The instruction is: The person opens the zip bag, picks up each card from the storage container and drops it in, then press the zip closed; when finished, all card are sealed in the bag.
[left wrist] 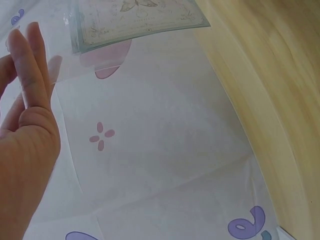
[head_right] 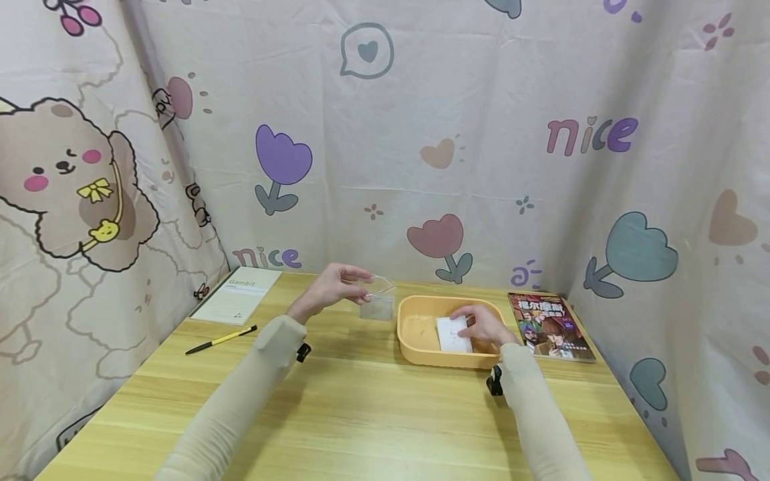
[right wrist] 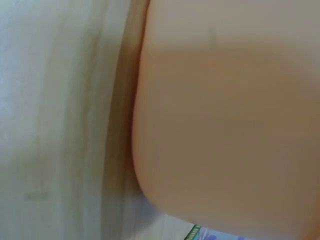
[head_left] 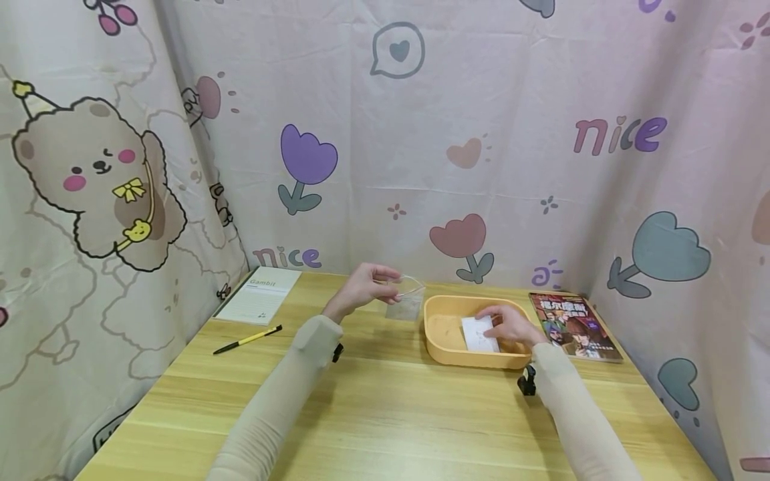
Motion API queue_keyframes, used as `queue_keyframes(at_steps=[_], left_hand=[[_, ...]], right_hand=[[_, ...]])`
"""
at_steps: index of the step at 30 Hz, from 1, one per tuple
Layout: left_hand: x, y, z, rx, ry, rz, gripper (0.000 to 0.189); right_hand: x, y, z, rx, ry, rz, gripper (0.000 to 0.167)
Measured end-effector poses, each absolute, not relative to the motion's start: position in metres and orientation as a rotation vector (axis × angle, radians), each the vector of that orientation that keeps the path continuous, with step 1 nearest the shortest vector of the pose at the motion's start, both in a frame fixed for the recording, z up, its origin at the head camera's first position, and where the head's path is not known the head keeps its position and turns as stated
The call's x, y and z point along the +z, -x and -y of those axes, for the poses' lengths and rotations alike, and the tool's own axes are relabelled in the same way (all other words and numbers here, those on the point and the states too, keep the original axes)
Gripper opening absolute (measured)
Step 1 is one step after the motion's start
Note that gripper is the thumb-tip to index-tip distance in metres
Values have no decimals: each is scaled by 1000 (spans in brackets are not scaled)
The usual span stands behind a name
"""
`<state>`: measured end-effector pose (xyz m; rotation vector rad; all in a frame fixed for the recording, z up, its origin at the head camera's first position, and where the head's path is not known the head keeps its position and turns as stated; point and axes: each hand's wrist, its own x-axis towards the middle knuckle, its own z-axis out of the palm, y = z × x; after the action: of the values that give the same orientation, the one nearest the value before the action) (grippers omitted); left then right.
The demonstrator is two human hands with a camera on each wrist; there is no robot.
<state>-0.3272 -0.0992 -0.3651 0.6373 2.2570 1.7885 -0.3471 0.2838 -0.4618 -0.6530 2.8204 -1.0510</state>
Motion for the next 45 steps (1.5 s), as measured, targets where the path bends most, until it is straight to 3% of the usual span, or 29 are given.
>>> queue_keyframes(at_steps=[6, 17, 26, 45], left_hand=[[-365, 326, 98, 1795, -636, -2242, 40], [-363, 325, 99, 1790, -637, -2252, 41], [-361, 325, 99, 1790, -637, -2261, 40], [-362, 324, 99, 1781, -628, -2260, 41]], right_hand=[[-458, 347, -283, -1112, 643, -2827, 37], [-442, 341, -274, -1437, 532, -2633, 47], [-426, 342, -263, -1656, 587, -2512, 56], [-393, 335, -232, -1987, 745, -2497, 54]])
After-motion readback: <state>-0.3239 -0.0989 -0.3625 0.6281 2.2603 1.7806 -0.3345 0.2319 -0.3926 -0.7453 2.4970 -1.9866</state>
